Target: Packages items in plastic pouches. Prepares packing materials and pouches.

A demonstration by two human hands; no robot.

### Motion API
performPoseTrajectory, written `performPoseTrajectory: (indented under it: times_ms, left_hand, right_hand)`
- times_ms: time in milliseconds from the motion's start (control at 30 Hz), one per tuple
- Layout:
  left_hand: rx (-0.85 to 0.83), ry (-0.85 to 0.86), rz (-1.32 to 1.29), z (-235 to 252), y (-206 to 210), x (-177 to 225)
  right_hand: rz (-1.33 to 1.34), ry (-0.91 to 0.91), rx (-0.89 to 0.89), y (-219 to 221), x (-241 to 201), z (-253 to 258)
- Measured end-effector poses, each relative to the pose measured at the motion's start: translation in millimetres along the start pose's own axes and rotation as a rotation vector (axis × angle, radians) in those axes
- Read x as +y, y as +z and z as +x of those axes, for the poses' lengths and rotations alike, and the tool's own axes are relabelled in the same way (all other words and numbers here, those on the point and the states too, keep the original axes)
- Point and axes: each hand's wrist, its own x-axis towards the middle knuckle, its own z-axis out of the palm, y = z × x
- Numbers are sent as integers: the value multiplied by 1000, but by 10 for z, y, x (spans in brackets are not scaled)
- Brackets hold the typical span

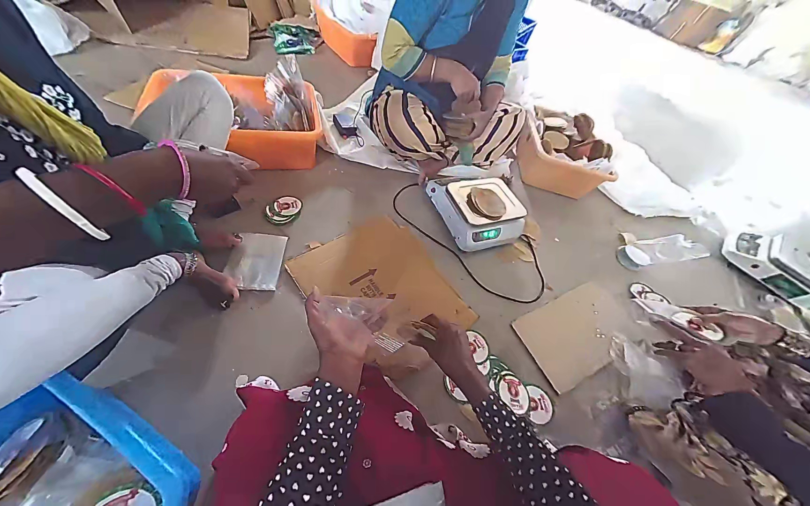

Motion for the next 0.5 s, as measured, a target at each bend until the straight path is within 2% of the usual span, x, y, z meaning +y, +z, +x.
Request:
performPoseTrajectory:
  times_ms: [67, 167, 333, 433, 500]
  left_hand:
    - [2, -21, 7, 3, 33, -16]
    - [3, -36, 35, -20, 13, -25]
    - [-9, 5, 20, -27, 10, -15]
    - [-6, 5, 27, -27, 16, -34]
    - [-1, -3, 33, -50, 37, -29]
  right_hand:
    - [80, 67, 64, 21, 56, -36]
    - [71, 122, 58, 144, 211, -73]
    - [258, 113, 216, 165, 247, -95]
    - [43, 158, 84, 207, 287, -103]
    - [13, 200, 94, 179, 287, -101]
